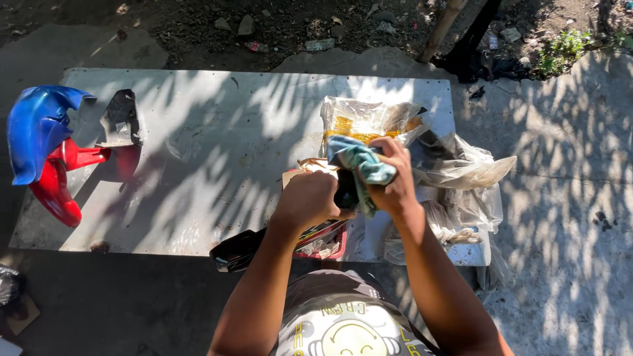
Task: The person wipes a black motorcycle part with a cloth, then cleans a beige motorcycle part with the same cloth. They place the beige part on the table and continue wiping the black part before setting it down. Finally, they pick up a plastic bag and begin to open it.
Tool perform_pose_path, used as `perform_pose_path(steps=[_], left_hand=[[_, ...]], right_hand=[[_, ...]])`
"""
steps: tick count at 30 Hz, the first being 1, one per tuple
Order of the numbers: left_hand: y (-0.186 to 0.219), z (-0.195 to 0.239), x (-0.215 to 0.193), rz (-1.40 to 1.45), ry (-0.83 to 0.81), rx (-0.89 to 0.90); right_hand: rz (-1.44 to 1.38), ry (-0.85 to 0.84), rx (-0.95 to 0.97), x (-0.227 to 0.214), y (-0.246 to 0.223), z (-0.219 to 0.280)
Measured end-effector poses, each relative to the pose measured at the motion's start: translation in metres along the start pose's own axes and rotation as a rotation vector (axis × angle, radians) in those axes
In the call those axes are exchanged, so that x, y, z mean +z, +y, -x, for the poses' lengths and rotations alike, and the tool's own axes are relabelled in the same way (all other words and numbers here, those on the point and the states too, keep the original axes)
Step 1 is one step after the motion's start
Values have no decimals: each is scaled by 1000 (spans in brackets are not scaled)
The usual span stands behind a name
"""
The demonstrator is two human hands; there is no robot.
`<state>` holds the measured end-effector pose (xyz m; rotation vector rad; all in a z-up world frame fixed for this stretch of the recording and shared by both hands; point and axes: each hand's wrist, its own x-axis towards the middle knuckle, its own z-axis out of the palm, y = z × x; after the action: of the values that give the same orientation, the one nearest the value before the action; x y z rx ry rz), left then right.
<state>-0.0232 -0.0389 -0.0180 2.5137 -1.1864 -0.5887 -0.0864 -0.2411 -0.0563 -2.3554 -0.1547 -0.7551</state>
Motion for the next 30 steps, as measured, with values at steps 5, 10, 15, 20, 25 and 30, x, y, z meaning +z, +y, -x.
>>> perform_pose_path(steps=[5,10,15,20,25,30], left_hand=[[22,13,-24,132,-37,-11],[24,10,-33,171,-7,-12],[16,3,-19,153,32,-38],[21,-3,8,92,-20,-69],[7,1,38,-78,-47,-58],[11,24,24,-13,-109,-49]], right_hand=[[-50,-39,-20,-16,-24,-8],[-434,76,334,-41,-10,-5],[-808,205,578,-68,-20,-10],[-293,-296,168,-49,-27,-12],[-145,-545,5,-34,-31,-22],[-106,-667,-27,-37,-26,-25]])
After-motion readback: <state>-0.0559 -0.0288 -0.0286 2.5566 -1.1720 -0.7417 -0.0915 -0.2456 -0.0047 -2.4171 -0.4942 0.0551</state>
